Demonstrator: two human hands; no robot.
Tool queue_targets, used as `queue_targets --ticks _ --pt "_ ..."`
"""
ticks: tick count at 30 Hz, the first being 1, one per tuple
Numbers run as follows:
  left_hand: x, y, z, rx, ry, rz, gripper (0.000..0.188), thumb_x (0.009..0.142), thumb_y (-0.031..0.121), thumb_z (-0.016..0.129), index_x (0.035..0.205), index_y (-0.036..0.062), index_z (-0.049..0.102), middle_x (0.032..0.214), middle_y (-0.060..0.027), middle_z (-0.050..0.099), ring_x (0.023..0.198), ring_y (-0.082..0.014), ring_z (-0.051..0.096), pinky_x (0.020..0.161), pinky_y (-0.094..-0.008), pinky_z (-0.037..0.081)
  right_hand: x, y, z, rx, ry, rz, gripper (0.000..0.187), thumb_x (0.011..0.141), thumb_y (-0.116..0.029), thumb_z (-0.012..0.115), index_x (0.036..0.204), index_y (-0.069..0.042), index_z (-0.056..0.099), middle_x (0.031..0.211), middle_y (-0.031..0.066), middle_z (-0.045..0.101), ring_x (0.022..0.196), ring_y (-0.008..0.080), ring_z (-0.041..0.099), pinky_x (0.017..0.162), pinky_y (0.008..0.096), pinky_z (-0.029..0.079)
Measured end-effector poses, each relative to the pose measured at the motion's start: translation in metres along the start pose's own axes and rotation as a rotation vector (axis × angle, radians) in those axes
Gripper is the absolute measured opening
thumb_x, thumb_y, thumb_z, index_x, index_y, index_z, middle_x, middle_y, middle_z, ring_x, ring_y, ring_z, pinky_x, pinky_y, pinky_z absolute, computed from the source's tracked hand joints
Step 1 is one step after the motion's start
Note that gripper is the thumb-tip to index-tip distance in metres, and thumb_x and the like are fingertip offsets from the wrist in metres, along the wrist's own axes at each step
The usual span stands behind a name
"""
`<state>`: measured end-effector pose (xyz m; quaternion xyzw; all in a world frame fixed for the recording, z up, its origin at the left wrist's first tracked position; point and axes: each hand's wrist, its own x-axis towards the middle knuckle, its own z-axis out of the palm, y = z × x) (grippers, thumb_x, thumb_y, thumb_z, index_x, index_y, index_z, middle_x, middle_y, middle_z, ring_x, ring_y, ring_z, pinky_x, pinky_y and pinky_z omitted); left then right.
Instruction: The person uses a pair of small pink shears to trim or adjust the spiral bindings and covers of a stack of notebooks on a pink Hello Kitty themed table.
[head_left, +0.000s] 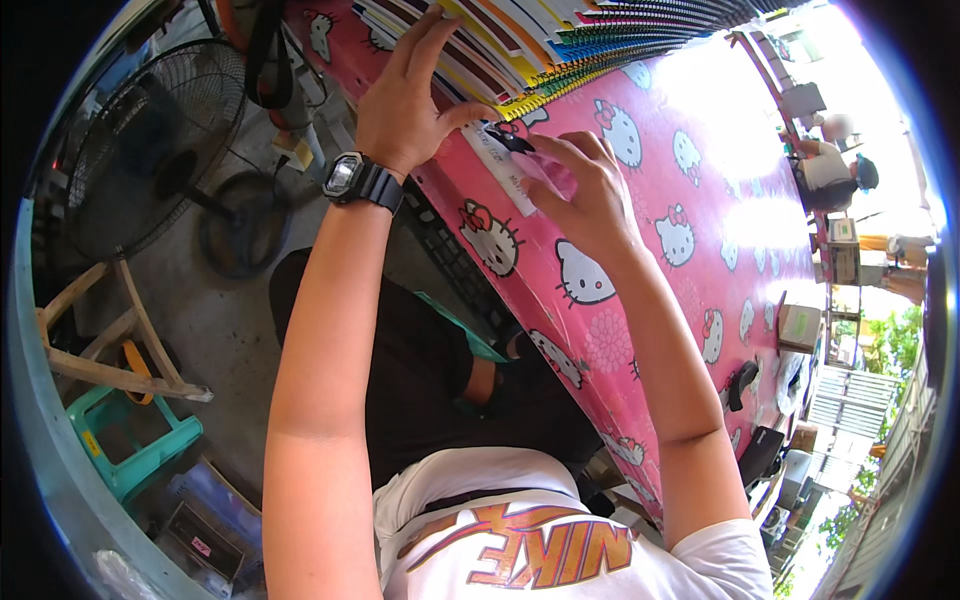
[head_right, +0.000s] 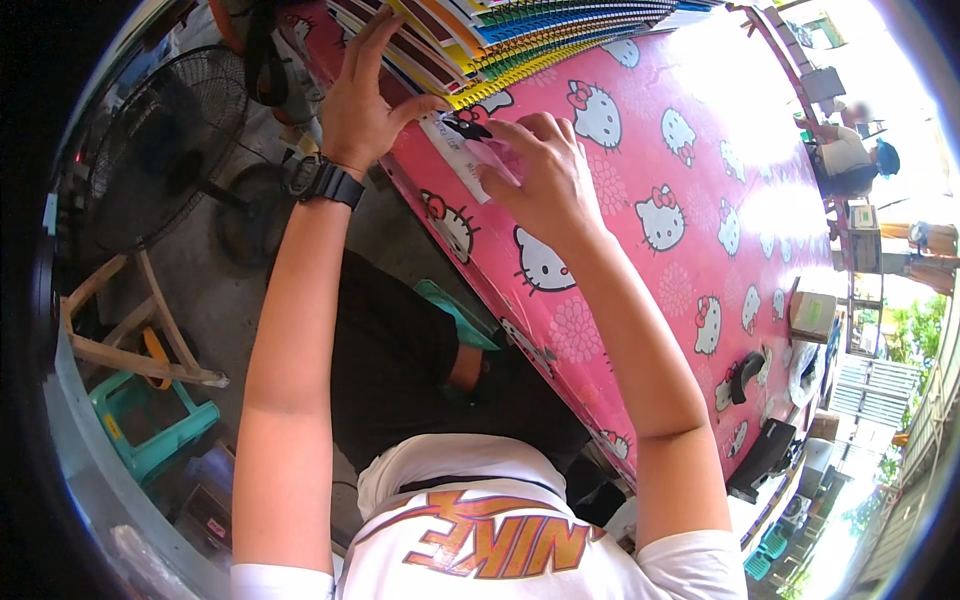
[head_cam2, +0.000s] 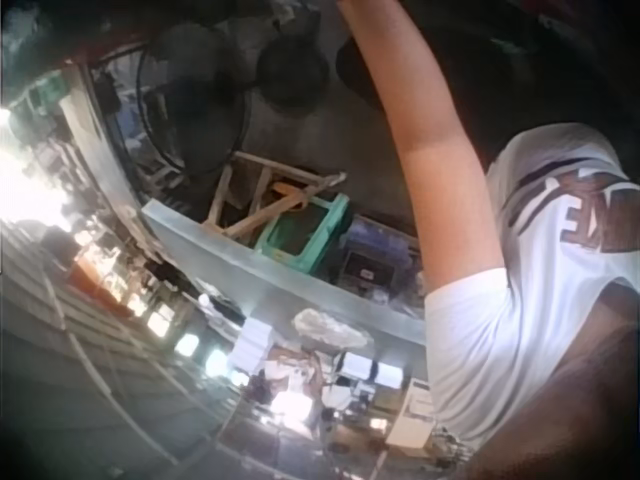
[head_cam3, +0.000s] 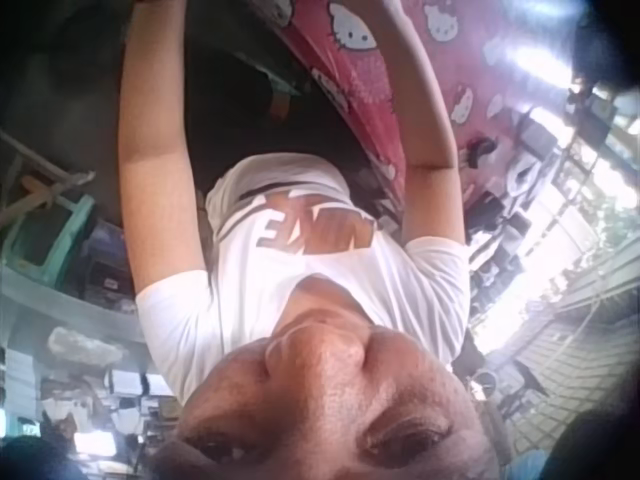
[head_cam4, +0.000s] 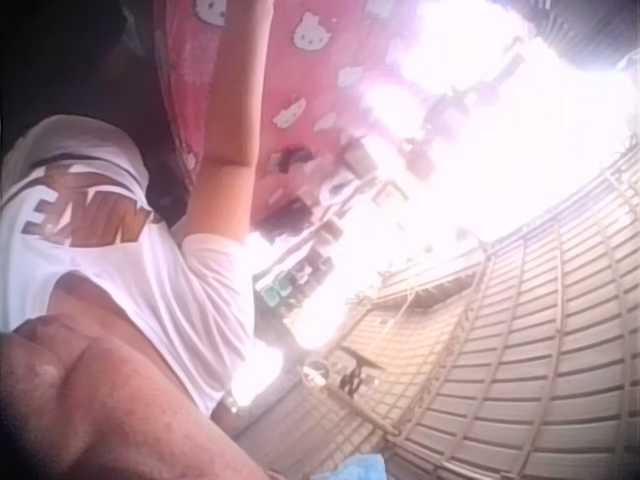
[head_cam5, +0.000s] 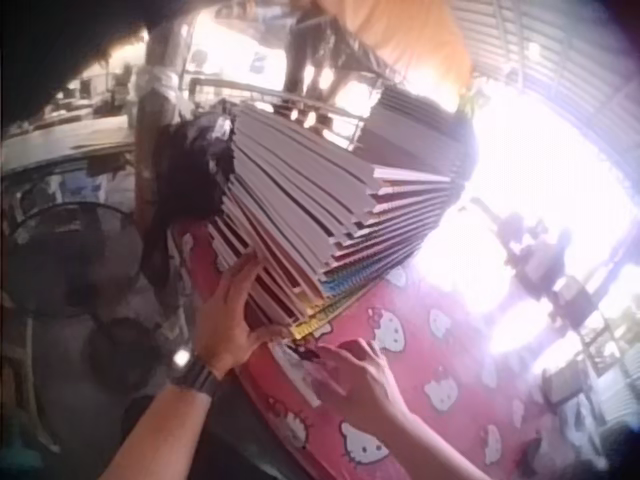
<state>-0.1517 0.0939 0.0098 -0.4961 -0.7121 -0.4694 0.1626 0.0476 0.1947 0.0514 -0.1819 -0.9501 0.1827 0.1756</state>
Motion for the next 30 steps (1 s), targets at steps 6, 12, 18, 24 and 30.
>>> queue_targets --ticks 6,12,18,24,30 --pt "0.000 -0.002 0.002 -0.071 0.015 0.035 0.101 0.062 0.053 0.076 0.142 0.0127 0.029 0.143 -0.0163 0.036 0.129 -0.0346 0.039 0.100 -0.0431 0.041 0.017 0.008 -0.017 0.206 -0.203 0.145 0.035 0.073 -0.027 0.071 0.101 -0.005 0.069 0.094 0.0135 0.062 0.081 0.0255 0.059 0.077 0.0350 0.049" --pt "-0.002 -0.001 0.008 -0.090 0.122 0.045 0.091 0.058 0.042 0.081 0.135 0.0200 0.038 0.141 -0.0054 0.041 0.120 -0.0295 0.049 0.087 -0.0410 0.051 0.062 0.030 -0.040 0.449 -0.668 0.412 0.029 0.087 -0.025 0.057 0.100 -0.002 0.069 0.080 0.0089 0.065 0.071 0.0163 0.060 0.063 0.0301 0.049" --pt "-0.001 -0.002 0.011 -0.128 0.089 0.037 0.091 0.060 0.047 0.078 0.137 0.0177 0.037 0.142 -0.0082 0.040 0.125 -0.0310 0.043 0.093 -0.0404 0.048 0.057 0.026 -0.037 0.368 -0.785 0.172 0.040 0.082 -0.036 0.064 0.112 -0.009 0.065 0.099 0.0121 0.065 0.084 0.0221 0.064 0.070 0.0391 0.052" --pt "-0.002 -0.002 0.007 -0.160 0.067 0.003 0.091 0.061 0.046 0.078 0.137 0.0183 0.036 0.142 -0.0080 0.040 0.125 -0.0311 0.044 0.093 -0.0408 0.048 0.008 -0.011 -0.012 0.034 -0.192 0.190 0.047 0.076 -0.033 0.068 0.117 -0.012 0.062 0.105 0.0135 0.058 0.103 0.0304 0.053 0.090 0.0405 0.044" --pt "-0.003 -0.002 0.006 -0.142 0.073 0.007 0.090 0.062 0.045 0.078 0.137 0.0200 0.036 0.143 -0.0066 0.039 0.123 -0.0303 0.046 0.091 -0.0399 0.049 0.001 -0.014 -0.007 -0.013 -0.108 0.209 0.044 0.074 -0.030 0.070 0.115 -0.012 0.063 0.103 0.0123 0.057 0.104 0.0300 0.051 0.091 0.0397 0.043"
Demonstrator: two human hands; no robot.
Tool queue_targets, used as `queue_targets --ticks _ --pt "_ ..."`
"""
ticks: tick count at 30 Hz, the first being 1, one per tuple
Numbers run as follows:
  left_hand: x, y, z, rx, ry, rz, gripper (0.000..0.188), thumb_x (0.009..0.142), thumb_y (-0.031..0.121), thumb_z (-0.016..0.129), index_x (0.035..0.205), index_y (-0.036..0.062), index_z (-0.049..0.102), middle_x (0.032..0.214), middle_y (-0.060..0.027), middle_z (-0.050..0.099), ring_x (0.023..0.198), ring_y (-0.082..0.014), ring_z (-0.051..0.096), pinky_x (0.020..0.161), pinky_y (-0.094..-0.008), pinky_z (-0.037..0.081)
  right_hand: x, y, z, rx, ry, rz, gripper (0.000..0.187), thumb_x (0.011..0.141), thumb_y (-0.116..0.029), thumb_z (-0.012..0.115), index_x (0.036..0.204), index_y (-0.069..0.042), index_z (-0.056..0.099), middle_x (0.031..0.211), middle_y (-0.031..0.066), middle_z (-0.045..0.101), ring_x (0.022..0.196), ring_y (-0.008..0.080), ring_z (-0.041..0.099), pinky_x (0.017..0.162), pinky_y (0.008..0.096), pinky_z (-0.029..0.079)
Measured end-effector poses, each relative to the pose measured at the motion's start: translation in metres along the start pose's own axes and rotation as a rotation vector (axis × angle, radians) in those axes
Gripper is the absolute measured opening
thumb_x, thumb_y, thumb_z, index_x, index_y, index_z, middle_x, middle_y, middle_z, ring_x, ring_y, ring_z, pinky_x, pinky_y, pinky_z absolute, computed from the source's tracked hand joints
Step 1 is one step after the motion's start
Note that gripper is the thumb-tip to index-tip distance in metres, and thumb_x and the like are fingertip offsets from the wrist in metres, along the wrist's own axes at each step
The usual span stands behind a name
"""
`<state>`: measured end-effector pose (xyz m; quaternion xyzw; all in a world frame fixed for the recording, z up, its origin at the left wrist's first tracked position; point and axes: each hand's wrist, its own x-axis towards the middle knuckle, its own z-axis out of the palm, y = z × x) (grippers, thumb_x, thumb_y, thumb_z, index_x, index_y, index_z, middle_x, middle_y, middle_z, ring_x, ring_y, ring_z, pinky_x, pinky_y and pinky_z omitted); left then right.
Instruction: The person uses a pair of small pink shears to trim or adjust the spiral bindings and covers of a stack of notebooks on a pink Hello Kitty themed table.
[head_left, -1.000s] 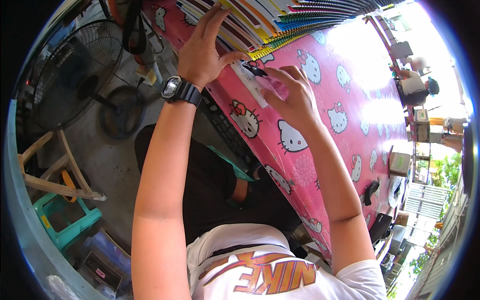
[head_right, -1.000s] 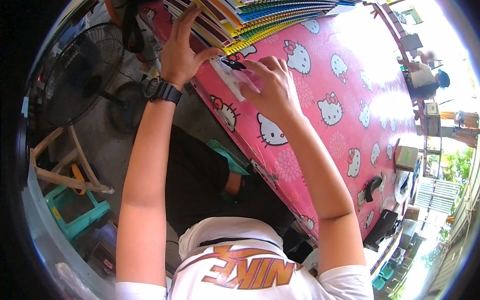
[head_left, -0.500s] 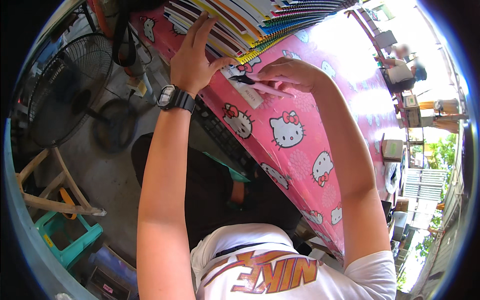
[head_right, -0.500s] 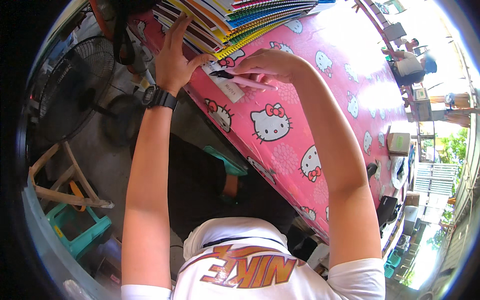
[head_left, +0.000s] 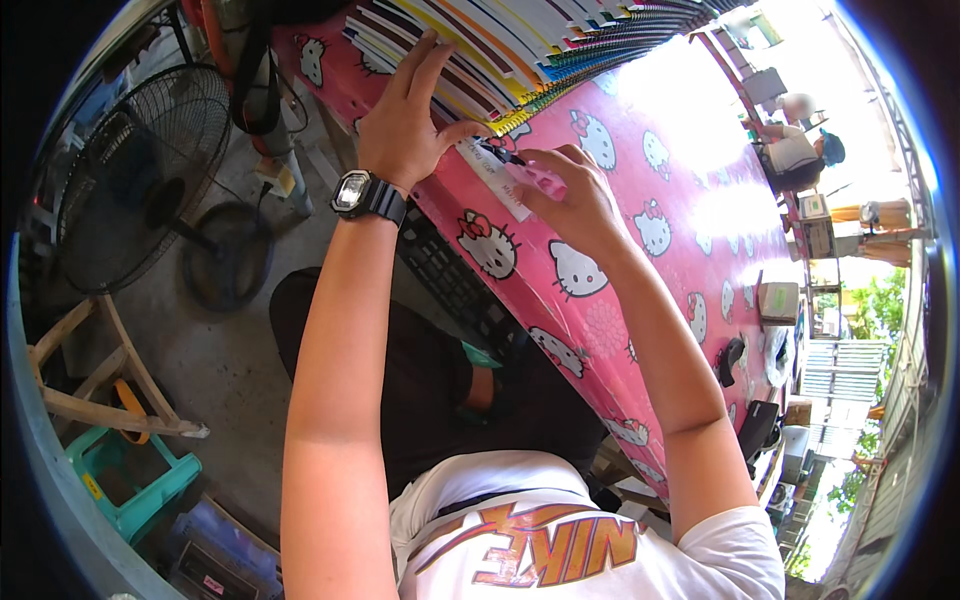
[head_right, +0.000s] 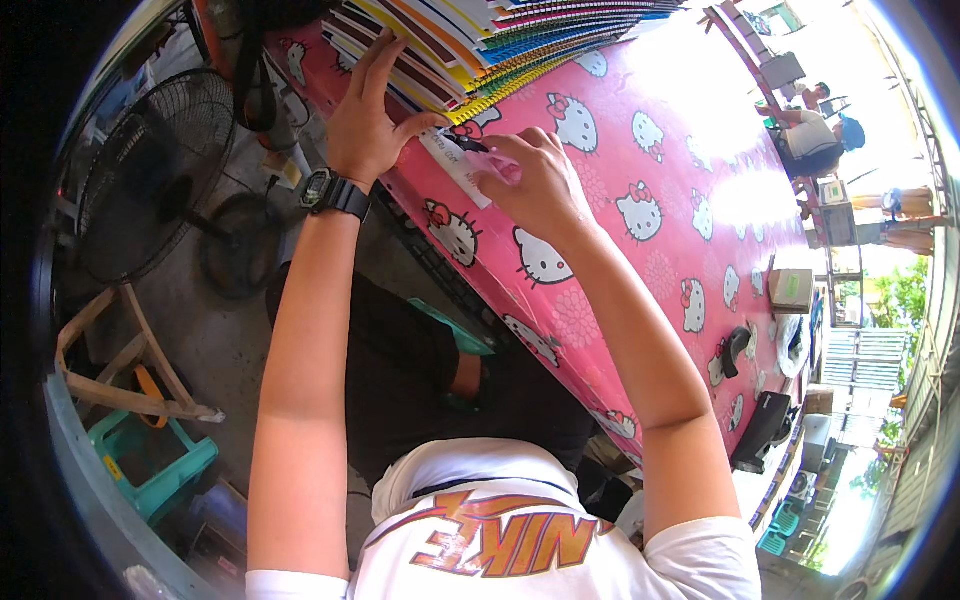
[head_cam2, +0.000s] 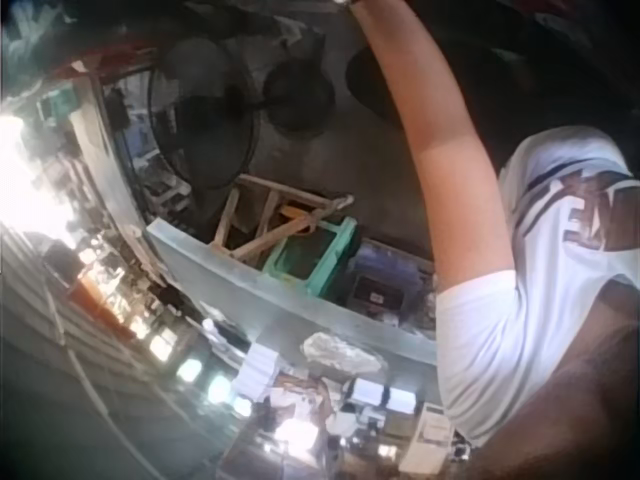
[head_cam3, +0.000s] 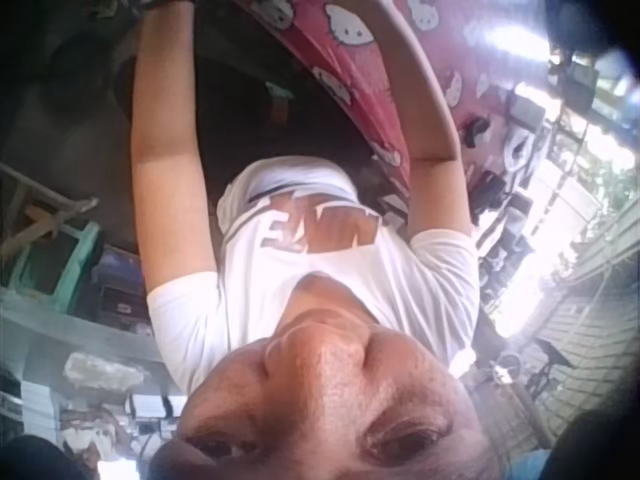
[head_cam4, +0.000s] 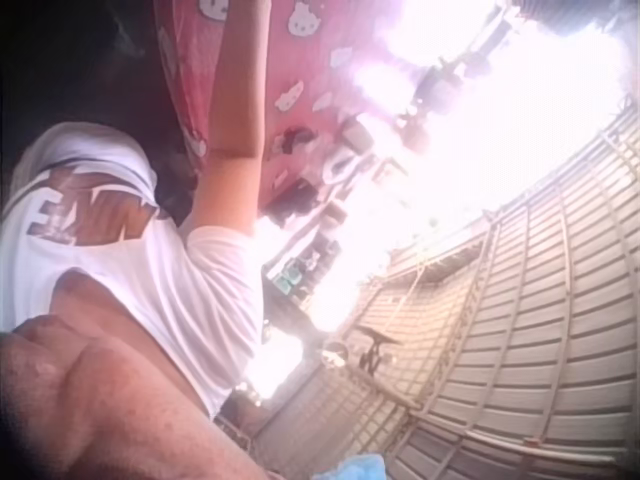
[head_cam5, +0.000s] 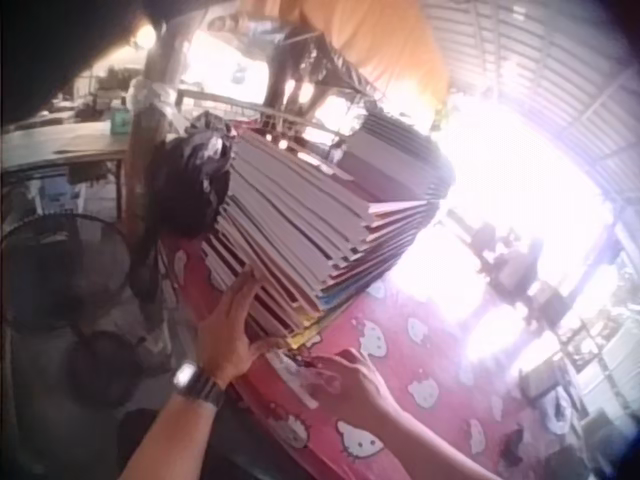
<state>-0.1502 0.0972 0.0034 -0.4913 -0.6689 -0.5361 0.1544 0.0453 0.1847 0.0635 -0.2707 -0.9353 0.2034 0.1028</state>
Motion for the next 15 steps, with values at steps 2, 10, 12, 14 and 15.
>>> queue_targets --ticks 2,10,12,14,15 --pt "-0.001 0.000 -0.001 0.003 0.001 -0.004 0.090 0.061 0.045 0.078 0.137 0.0201 0.036 0.143 -0.0060 0.039 0.123 -0.0299 0.047 0.090 -0.0395 0.050 0.000 0.001 0.000 -0.002 0.008 -0.007 0.044 0.074 -0.029 0.070 0.114 -0.013 0.063 0.103 0.0124 0.057 0.103 0.0300 0.051 0.090 0.0399 0.043" --pt "-0.001 -0.001 -0.001 0.007 0.002 -0.008 0.091 0.060 0.043 0.079 0.137 0.0196 0.037 0.143 -0.0051 0.038 0.123 -0.0289 0.047 0.090 -0.0387 0.050 0.007 0.009 0.001 0.042 -0.024 -0.083 0.040 0.075 -0.026 0.071 0.111 -0.010 0.065 0.098 0.0107 0.062 0.094 0.0267 0.058 0.084 0.0388 0.047" --pt "-0.001 -0.001 -0.001 -0.010 0.006 0.001 0.092 0.060 0.042 0.080 0.138 0.0191 0.037 0.144 -0.0055 0.038 0.124 -0.0296 0.046 0.092 -0.0396 0.049 0.023 0.022 -0.010 0.181 -0.178 0.016 0.040 0.076 -0.028 0.070 0.111 -0.009 0.065 0.097 0.0106 0.065 0.089 0.0249 0.061 0.079 0.0387 0.049" --pt "-0.002 -0.001 -0.003 -0.024 -0.013 -0.012 0.092 0.060 0.041 0.080 0.138 0.0191 0.036 0.144 -0.0060 0.038 0.124 -0.0300 0.045 0.093 -0.0401 0.048 0.049 0.016 -0.029 0.218 -0.460 0.213 0.039 0.082 -0.032 0.065 0.111 -0.005 0.064 0.095 0.0103 0.069 0.079 0.0200 0.065 0.067 0.0349 0.052" --pt "-0.001 0.000 -0.001 -0.050 -0.030 -0.020 0.091 0.061 0.040 0.080 0.138 0.0190 0.036 0.143 -0.0064 0.038 0.125 -0.0304 0.044 0.094 -0.0406 0.047 0.060 0.027 -0.036 0.458 -0.657 0.299 0.038 0.083 -0.032 0.063 0.111 -0.006 0.064 0.095 0.0104 0.068 0.079 0.0198 0.065 0.067 0.0325 0.053"
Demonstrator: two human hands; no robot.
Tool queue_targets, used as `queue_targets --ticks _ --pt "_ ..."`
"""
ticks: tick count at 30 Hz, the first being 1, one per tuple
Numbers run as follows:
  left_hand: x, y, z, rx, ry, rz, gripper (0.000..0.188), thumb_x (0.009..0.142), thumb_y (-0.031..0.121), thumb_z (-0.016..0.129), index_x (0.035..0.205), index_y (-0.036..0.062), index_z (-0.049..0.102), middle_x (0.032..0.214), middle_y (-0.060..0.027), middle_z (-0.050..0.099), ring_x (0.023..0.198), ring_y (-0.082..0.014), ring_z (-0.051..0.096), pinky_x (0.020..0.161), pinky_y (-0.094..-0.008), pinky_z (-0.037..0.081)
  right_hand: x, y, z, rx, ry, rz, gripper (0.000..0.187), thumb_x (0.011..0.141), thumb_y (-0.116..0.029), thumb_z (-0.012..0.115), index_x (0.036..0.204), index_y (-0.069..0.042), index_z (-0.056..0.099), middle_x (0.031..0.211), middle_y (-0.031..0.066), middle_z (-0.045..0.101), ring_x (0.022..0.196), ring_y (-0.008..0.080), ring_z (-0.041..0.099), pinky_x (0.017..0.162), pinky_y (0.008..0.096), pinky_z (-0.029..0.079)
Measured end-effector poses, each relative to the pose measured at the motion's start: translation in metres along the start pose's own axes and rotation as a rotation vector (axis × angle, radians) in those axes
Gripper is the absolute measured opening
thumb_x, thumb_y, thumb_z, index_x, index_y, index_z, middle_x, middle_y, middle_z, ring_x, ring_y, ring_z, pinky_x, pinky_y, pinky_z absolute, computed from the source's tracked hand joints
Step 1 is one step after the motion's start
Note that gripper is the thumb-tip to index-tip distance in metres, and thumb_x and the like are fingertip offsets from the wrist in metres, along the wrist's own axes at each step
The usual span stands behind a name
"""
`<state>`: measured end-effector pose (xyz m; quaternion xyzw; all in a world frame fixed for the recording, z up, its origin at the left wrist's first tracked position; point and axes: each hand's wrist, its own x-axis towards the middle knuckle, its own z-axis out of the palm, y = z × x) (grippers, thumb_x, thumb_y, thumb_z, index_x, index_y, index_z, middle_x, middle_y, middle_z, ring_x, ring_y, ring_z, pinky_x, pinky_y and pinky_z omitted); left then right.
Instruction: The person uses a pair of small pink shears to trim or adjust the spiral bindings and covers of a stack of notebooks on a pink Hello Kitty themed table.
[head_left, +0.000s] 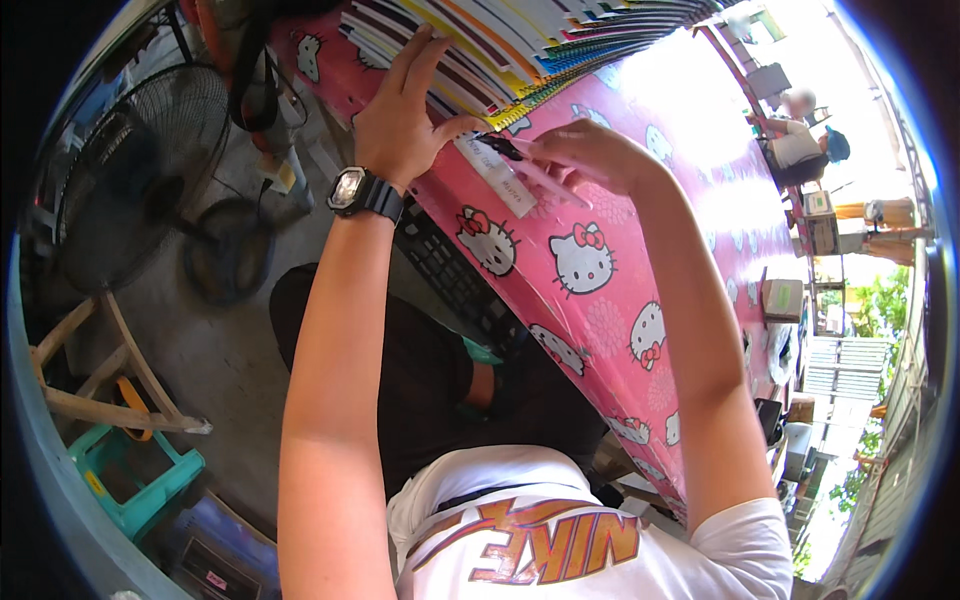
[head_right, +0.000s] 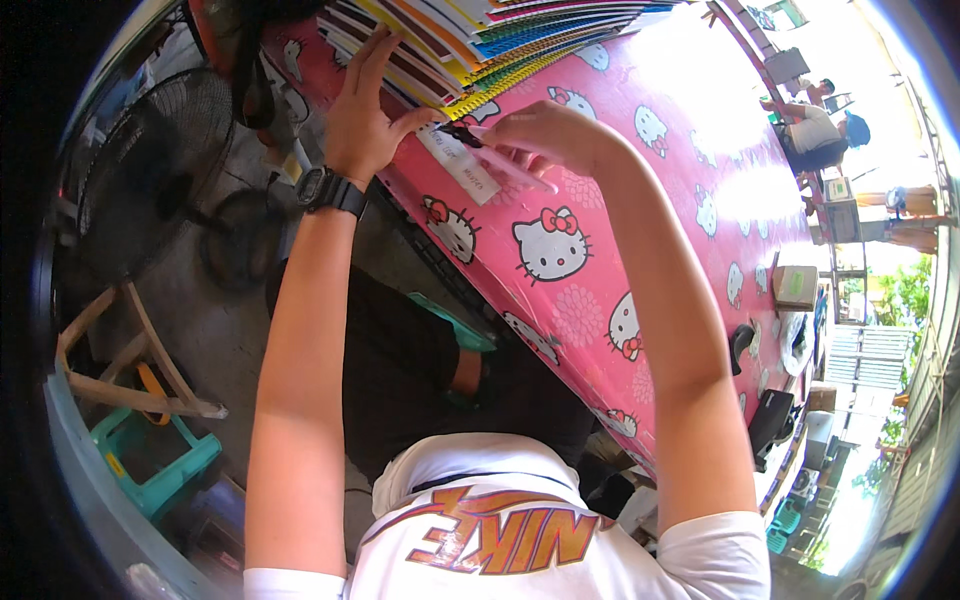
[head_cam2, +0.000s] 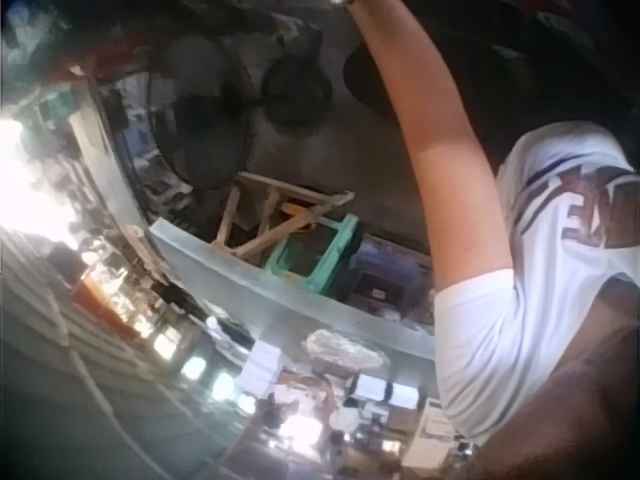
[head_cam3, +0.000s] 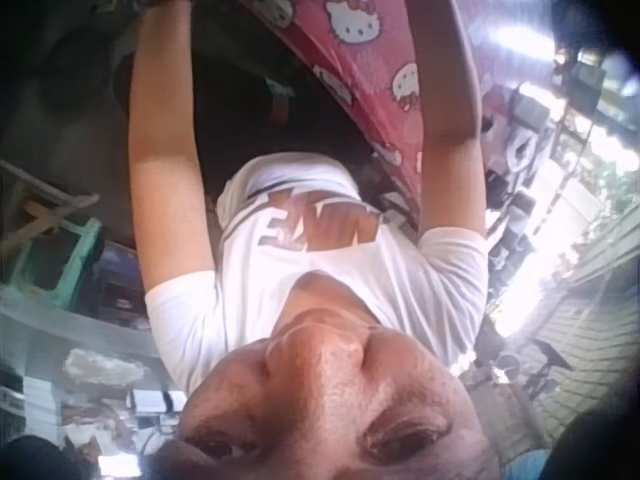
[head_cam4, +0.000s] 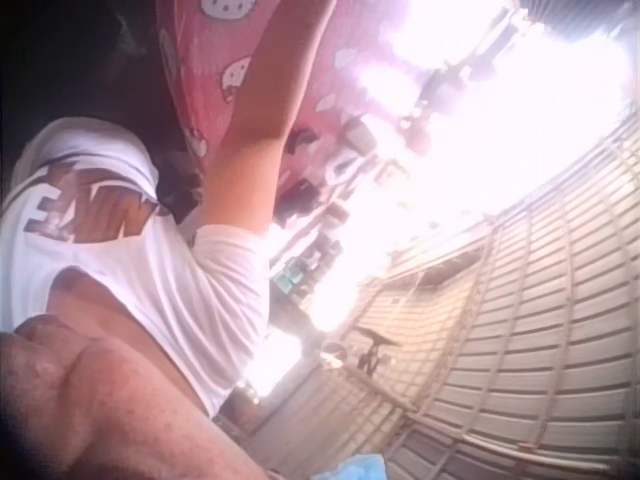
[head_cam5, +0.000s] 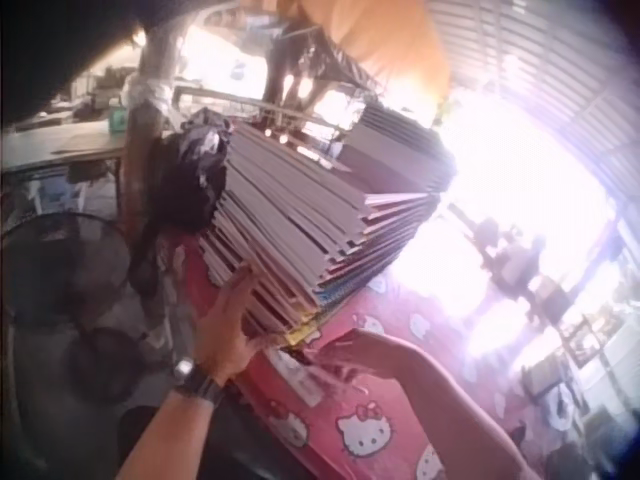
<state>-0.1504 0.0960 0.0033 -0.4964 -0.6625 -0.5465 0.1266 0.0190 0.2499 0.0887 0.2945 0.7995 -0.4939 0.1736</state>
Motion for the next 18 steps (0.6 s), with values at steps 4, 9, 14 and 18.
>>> queue_targets --ticks 4,9,14,18 --pt "0.001 0.002 0.003 0.049 0.038 0.033 0.090 0.058 0.032 0.082 0.135 0.0200 0.038 0.143 -0.0061 0.038 0.121 -0.0300 0.048 0.086 -0.0408 0.051 0.002 -0.008 -0.012 0.257 -0.219 0.165 0.036 0.087 -0.031 0.058 0.112 -0.006 0.062 0.097 0.0129 0.067 0.083 0.0222 0.066 0.068 0.0264 0.054" --pt "0.004 -0.009 -0.006 0.045 0.029 0.085 0.089 0.061 0.033 0.082 0.136 0.0186 0.037 0.143 -0.0074 0.038 0.123 -0.0308 0.045 0.089 -0.0410 0.050 -0.056 0.013 0.043 -0.569 0.535 -0.286 0.045 0.075 -0.028 0.068 0.115 -0.010 0.061 0.112 0.0157 0.060 0.104 0.0330 0.055 0.087 0.0416 0.046" --pt "0.006 -0.001 0.008 0.128 0.007 0.156 0.088 0.061 0.032 0.083 0.134 0.0087 0.039 0.138 -0.0169 0.041 0.123 -0.0385 0.042 0.099 -0.0443 0.040 -0.174 0.112 0.099 -0.704 1.186 -0.201 0.045 0.074 -0.024 0.070 0.116 -0.011 0.059 0.111 0.0094 0.055 0.106 0.0300 0.048 0.089 0.0440 0.038" --pt "0.004 -0.021 0.000 0.178 -0.029 0.106 0.088 0.062 0.030 0.084 0.134 0.0027 0.040 0.134 -0.0193 0.046 0.121 -0.0373 0.043 0.102 -0.0435 0.035 -0.209 0.150 0.150 -0.781 1.244 -0.005 0.040 0.079 -0.026 0.066 0.118 -0.016 0.058 0.118 0.0078 0.052 0.111 0.0285 0.046 0.095 0.0453 0.031"
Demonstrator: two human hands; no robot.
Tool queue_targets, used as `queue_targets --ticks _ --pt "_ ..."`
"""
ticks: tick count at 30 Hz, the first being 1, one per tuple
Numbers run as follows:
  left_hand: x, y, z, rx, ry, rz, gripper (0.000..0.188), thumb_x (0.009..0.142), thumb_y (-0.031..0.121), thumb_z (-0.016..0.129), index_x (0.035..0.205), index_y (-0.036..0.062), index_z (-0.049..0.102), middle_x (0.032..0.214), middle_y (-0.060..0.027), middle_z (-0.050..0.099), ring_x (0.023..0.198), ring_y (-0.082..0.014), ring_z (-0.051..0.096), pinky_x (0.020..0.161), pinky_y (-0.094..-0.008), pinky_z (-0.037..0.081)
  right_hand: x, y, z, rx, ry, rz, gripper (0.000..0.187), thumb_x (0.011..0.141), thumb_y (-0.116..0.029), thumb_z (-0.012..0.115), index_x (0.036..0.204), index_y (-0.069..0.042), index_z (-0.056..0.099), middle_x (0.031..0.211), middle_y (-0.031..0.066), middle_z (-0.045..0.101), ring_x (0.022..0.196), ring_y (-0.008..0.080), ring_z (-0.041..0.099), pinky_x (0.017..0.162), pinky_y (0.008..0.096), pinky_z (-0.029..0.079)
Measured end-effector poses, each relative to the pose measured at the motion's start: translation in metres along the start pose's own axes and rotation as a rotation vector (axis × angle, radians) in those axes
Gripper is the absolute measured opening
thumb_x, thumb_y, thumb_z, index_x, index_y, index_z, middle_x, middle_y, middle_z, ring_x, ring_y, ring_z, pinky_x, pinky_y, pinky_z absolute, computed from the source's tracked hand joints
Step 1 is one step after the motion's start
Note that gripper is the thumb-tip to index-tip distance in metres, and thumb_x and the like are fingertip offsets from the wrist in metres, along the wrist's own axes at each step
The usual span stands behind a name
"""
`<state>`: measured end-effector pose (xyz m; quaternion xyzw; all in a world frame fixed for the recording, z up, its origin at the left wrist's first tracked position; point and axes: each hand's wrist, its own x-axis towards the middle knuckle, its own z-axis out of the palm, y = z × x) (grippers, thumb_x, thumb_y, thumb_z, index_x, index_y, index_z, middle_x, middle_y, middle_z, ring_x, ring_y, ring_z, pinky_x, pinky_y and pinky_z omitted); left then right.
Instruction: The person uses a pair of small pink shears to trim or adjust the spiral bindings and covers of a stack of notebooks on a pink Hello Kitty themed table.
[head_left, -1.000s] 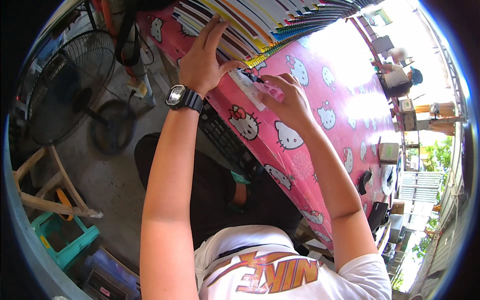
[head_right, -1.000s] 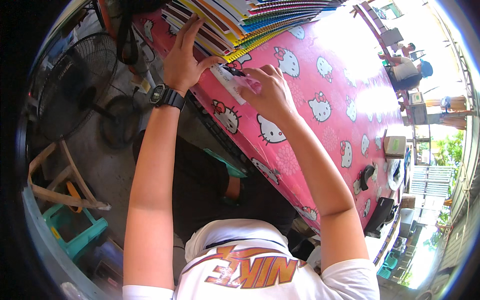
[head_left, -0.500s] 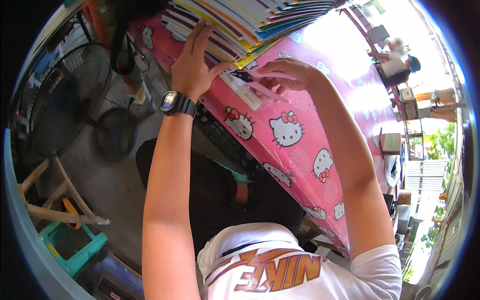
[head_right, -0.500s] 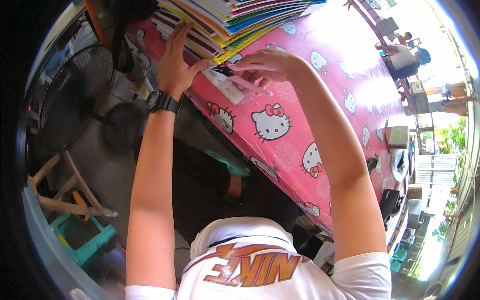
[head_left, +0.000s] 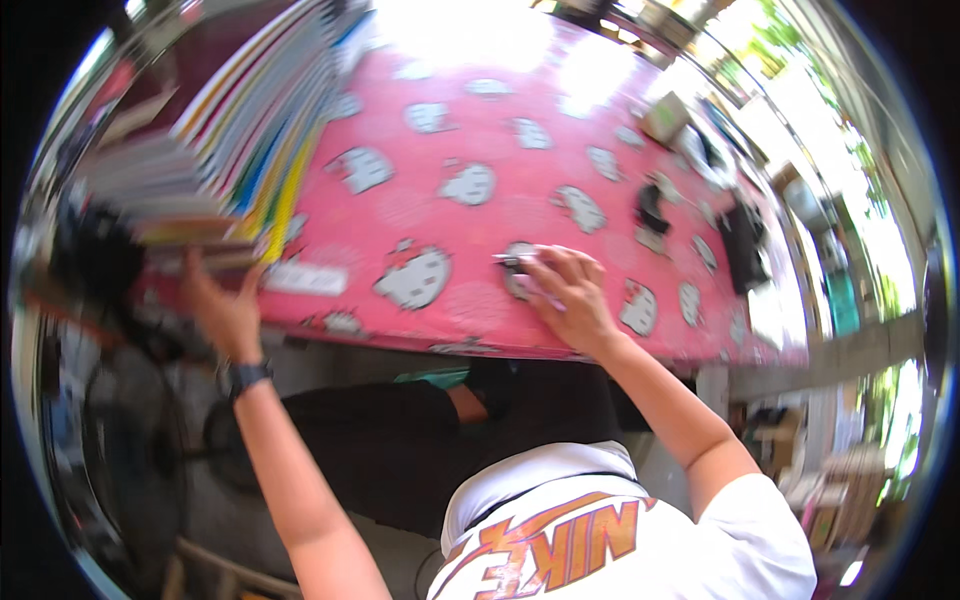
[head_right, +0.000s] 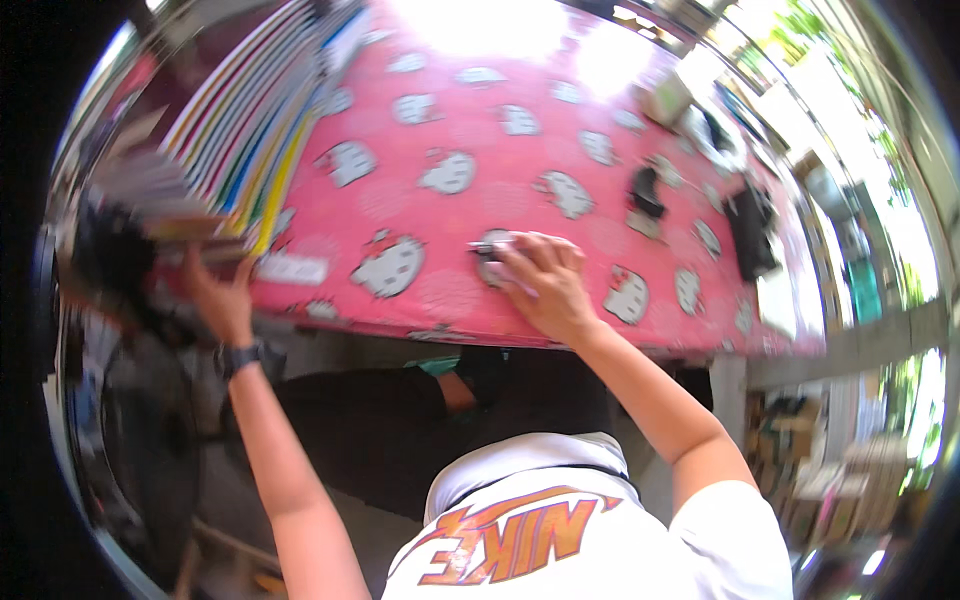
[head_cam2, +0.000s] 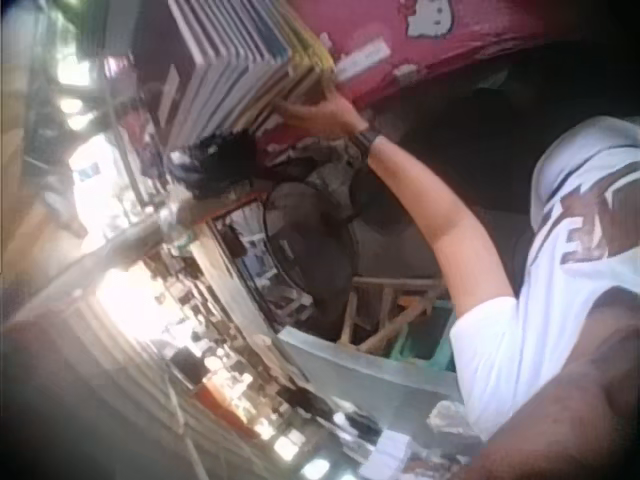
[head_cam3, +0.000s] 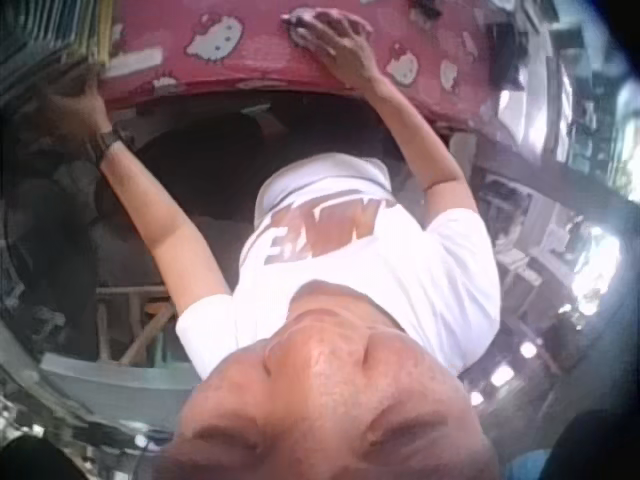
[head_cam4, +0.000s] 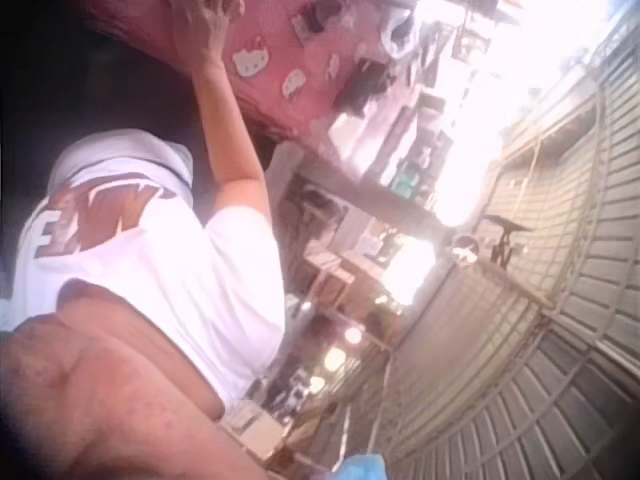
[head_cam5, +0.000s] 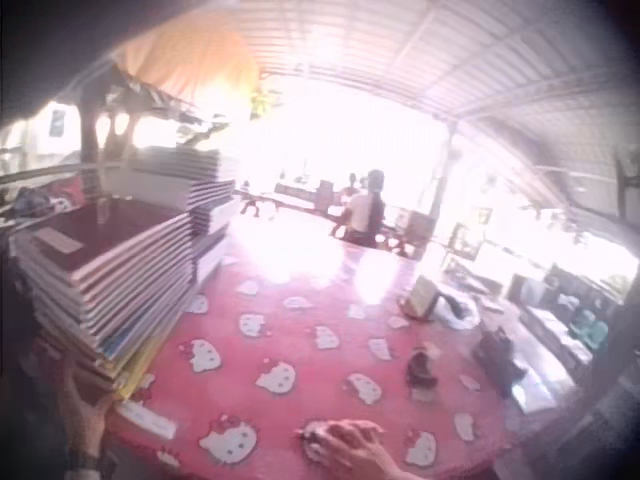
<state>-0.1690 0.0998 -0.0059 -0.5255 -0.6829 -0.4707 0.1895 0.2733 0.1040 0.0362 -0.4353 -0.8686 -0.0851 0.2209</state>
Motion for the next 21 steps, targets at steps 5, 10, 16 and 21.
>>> queue_targets --ticks 5,10,16,21 --pt "0.003 -0.017 -0.001 -0.019 -0.082 0.155 0.071 0.072 0.025 0.079 0.130 0.0004 0.045 0.133 -0.0201 0.046 0.122 -0.0366 0.043 0.104 -0.0450 0.033 0.010 -0.003 0.015 0.024 0.046 0.147 0.039 0.086 -0.029 0.058 0.123 -0.017 0.055 0.127 0.0096 0.048 0.123 0.0282 0.038 0.100 0.0518 0.024" --pt "-0.018 -0.011 -0.011 0.012 -0.085 0.017 0.056 0.079 0.019 0.072 0.127 -0.0004 0.049 0.131 -0.0215 0.047 0.122 -0.0366 0.044 0.102 -0.0453 0.035 0.012 -0.001 0.026 0.064 0.098 0.261 0.040 0.086 -0.033 0.057 0.123 -0.016 0.054 0.116 0.0113 0.049 0.117 0.0285 0.039 0.096 0.0517 0.025" --pt "-0.118 0.186 -0.007 -0.125 -0.165 0.162 0.033 0.083 0.012 0.064 0.115 0.0055 0.058 0.129 -0.0189 0.047 0.120 -0.0354 0.045 0.100 -0.0481 0.036 0.009 0.137 -0.034 -0.165 0.251 0.533 0.046 0.085 -0.037 0.059 0.125 -0.017 0.053 0.108 0.0108 0.048 0.109 0.0290 0.041 0.092 0.0508 0.030" --pt "-0.112 0.246 0.035 -0.016 -0.403 0.148 0.037 0.078 0.027 0.070 0.112 0.0151 0.061 0.132 -0.0107 0.047 0.122 -0.0342 0.043 0.101 -0.0476 0.034 -0.002 0.215 -0.025 0.020 -0.065 0.902 0.079 0.073 -0.047 0.070 0.140 -0.017 0.039 0.128 0.0090 0.045 0.127 0.0295 0.033 0.107 0.0603 0.013"
